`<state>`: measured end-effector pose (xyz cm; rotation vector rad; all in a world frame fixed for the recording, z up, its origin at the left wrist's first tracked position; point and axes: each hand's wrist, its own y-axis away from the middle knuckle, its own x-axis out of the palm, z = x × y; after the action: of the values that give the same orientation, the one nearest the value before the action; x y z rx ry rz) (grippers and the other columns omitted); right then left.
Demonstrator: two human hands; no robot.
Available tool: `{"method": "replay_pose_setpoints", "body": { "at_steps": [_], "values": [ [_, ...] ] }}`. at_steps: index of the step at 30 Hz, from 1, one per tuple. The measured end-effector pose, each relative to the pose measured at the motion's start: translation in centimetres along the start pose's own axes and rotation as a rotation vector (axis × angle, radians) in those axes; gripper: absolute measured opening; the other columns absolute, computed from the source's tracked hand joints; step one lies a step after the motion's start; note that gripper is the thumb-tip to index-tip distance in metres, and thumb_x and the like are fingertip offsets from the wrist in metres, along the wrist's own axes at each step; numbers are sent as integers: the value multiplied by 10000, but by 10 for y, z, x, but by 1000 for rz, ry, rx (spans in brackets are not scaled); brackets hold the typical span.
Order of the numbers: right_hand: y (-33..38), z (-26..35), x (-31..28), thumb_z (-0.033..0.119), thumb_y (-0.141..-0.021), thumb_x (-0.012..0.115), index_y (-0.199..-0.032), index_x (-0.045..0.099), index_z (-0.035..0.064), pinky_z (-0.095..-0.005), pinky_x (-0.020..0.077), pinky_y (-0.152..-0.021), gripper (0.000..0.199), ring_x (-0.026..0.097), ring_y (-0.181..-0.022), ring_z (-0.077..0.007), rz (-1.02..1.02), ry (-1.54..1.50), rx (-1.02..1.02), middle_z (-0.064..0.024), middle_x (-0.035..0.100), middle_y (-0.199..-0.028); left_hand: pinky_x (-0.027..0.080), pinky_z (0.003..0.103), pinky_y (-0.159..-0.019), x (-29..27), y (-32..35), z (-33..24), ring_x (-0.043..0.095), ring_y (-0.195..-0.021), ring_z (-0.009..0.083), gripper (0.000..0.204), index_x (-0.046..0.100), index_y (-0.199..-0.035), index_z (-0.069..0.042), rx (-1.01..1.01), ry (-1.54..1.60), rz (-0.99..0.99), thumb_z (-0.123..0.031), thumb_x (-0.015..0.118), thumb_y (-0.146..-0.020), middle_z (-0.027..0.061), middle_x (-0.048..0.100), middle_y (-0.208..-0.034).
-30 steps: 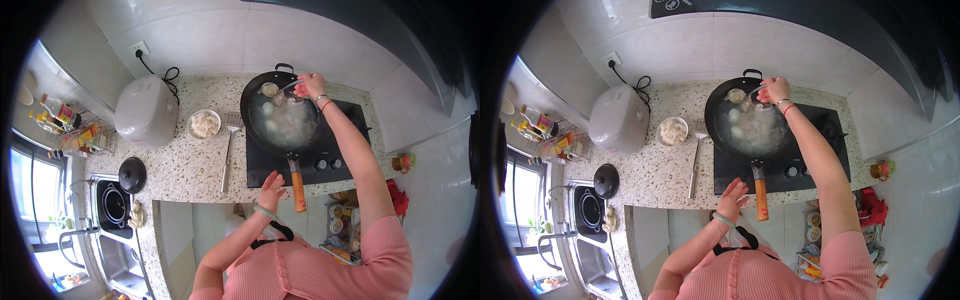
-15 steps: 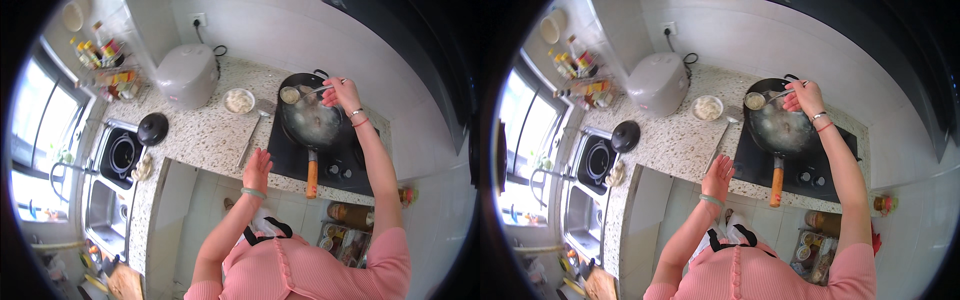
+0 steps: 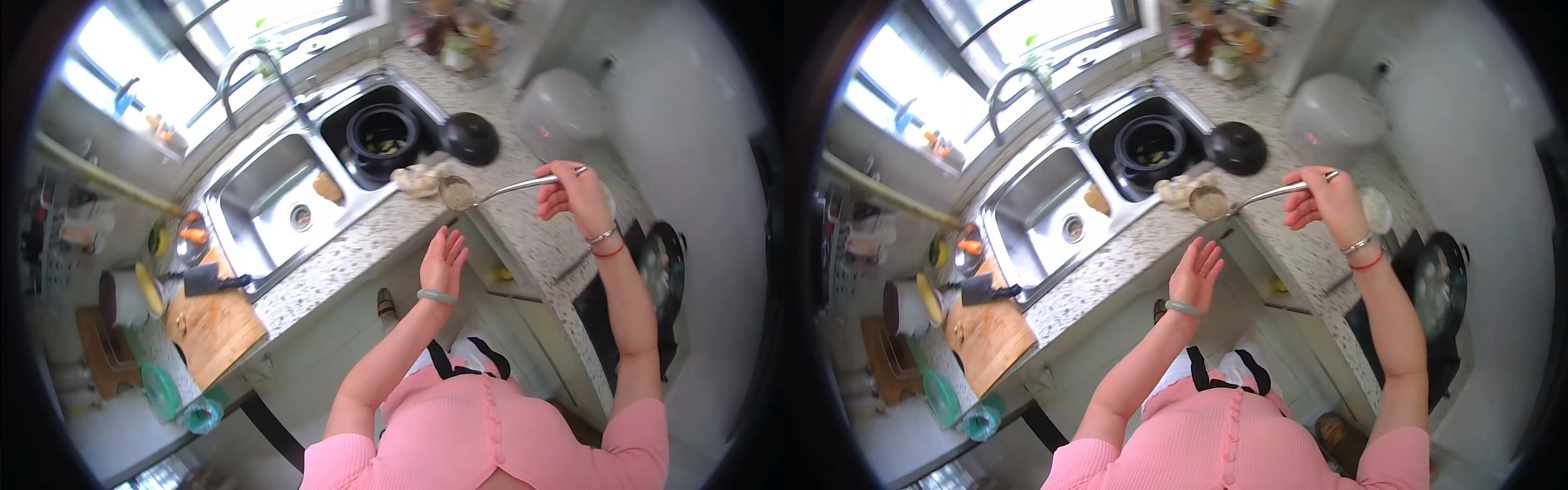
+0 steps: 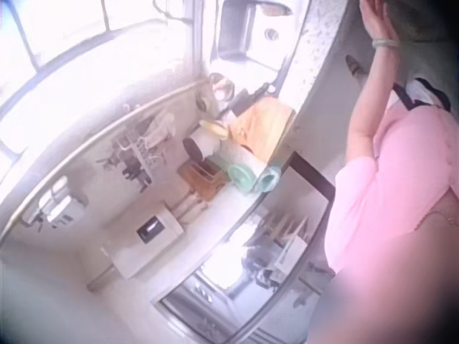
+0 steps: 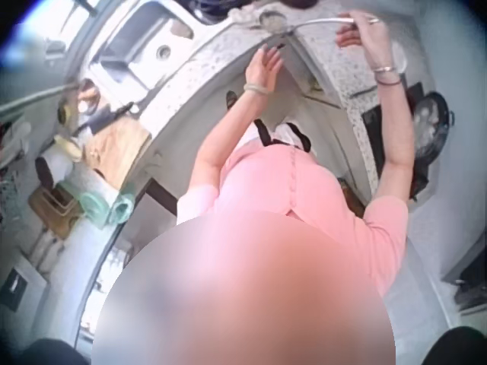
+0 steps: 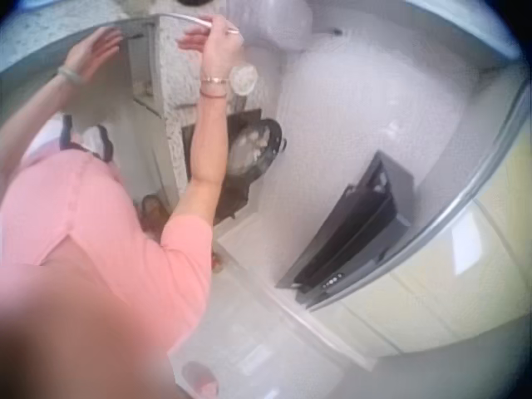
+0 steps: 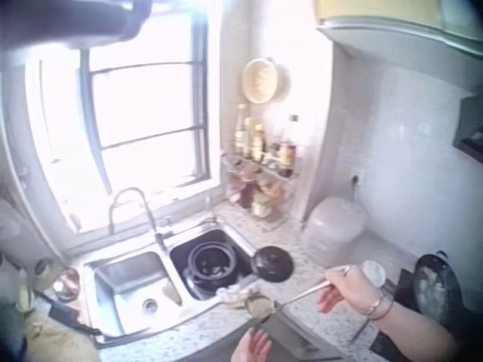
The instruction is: The person retrieves ginger from a storage rack, washes it under running water, and peels it by hand. They then chop the ginger on a cutting board using a knife and add the pieces to a boiling pot on the stove.
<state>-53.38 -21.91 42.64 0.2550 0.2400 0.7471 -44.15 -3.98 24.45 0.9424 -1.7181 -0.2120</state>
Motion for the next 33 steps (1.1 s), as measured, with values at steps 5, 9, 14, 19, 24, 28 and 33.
{"method": "replay_pose_setpoints", "body": {
  "at_steps": [5,9,14,19,24,28,33],
  "values": [
    [-95,-34,165,241,-934,461,-966,608,-44,-296,550,-483,322,659,-555,-218,200,-77,87,-137,642,-693,382,411,-1017,-69,-18,-112,428,-1242,295,563,307,-1380,-4,151,92,-136,-293,513,-943,199,407,-1354],
    [-160,-84,291,235,-939,457,-967,594,-48,-293,544,-475,316,658,-557,-211,269,-101,163,-147,642,-714,368,424,-1031,-119,-34,-170,417,-1253,297,541,321,-1373,-16,182,132,-237,-297,503,-949,197,398,-1359],
    [-208,-160,421,207,-947,453,-991,602,18,-265,517,-484,245,638,-537,-148,330,104,60,-100,632,-698,329,418,-1056,-166,-41,-215,368,-1292,301,529,292,-1393,-22,232,182,-296,-293,459,-971,216,337,-1402],
    [-221,-211,479,111,-874,493,-974,562,53,-405,494,-659,135,604,-695,-324,516,902,-647,-168,583,-771,343,395,-1041,-192,-33,-243,397,-1268,271,515,300,-1393,-23,261,223,-355,-291,444,-978,195,371,-1381],
    [-215,-221,478,107,-820,506,-832,535,69,-417,472,-708,49,580,-782,-313,783,1294,-1031,-137,542,-821,371,423,-1032,-205,-32,-252,446,-1210,278,502,344,-1363,-37,299,289,-360,-280,497,-951,182,411,-1328],
    [-208,-214,467,115,-809,509,-860,537,84,-389,449,-739,66,553,-840,-289,789,1373,-1117,-117,526,-816,386,455,-1018,-197,-33,-258,441,-1211,311,517,335,-1357,-33,277,302,-376,-285,513,-942,178,389,-1332],
    [-198,-195,457,144,-907,493,-988,588,36,-320,490,-646,166,613,-739,-214,480,751,-665,-108,578,-780,380,469,-1021,-180,-38,-255,405,-1246,333,537,328,-1357,-33,244,287,-354,-297,526,-934,185,372,-1344]
  ]
}}
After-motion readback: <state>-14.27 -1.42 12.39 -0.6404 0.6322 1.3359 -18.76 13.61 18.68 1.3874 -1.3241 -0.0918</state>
